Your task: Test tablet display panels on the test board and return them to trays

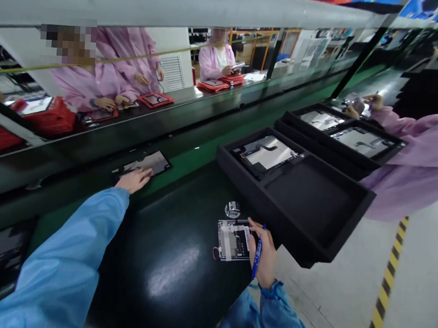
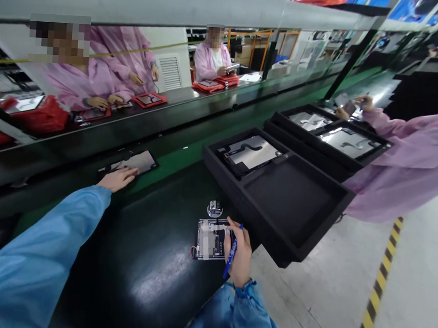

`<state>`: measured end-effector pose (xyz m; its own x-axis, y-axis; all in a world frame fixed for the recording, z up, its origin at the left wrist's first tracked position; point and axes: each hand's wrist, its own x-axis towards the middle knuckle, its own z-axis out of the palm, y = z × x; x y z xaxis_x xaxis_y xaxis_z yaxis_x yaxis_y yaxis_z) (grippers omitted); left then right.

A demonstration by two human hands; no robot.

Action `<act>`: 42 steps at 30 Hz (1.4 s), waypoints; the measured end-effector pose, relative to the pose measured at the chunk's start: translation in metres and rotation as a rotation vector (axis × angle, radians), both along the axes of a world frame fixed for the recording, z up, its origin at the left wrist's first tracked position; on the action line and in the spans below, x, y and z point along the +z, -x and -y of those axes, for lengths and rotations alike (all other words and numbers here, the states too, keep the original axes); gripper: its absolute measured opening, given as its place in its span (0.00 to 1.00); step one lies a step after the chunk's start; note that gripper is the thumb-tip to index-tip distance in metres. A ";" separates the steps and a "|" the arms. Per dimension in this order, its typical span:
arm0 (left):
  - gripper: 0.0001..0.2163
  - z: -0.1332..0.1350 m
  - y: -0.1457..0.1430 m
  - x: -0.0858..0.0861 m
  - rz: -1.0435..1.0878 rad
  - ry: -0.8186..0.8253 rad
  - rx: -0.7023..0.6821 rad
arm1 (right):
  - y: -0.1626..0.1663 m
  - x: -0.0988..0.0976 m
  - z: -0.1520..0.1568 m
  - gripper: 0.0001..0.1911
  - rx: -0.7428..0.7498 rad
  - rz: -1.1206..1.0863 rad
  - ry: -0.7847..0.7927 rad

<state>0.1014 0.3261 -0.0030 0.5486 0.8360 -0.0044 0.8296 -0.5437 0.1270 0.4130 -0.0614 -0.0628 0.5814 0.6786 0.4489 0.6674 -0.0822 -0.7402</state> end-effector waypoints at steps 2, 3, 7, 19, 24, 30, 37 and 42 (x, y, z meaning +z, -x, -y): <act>0.28 0.001 -0.020 0.016 0.009 0.024 -0.039 | 0.003 -0.001 0.001 0.05 -0.017 -0.038 -0.015; 0.30 0.004 -0.038 0.025 0.028 0.016 -0.064 | 0.004 -0.001 0.002 0.04 -0.024 -0.061 -0.017; 0.30 0.036 -0.155 0.058 0.151 -0.072 -0.253 | 0.008 0.003 0.005 0.07 -0.064 -0.204 0.013; 0.40 0.114 -0.365 0.077 0.066 0.041 -0.277 | 0.013 0.013 0.008 0.12 -0.136 -0.311 0.016; 0.44 0.118 -0.363 0.084 0.090 0.060 -0.222 | 0.016 0.012 0.009 0.10 -0.135 -0.360 -0.006; 0.45 0.105 -0.358 0.092 0.206 0.139 -0.131 | 0.018 0.011 0.008 0.10 -0.146 -0.408 -0.019; 0.18 0.087 -0.358 0.117 0.563 0.463 -0.170 | 0.016 0.009 0.008 0.10 -0.143 -0.409 -0.019; 0.06 0.090 -0.346 0.131 0.900 0.673 -0.111 | 0.013 0.008 0.009 0.10 -0.119 -0.397 -0.015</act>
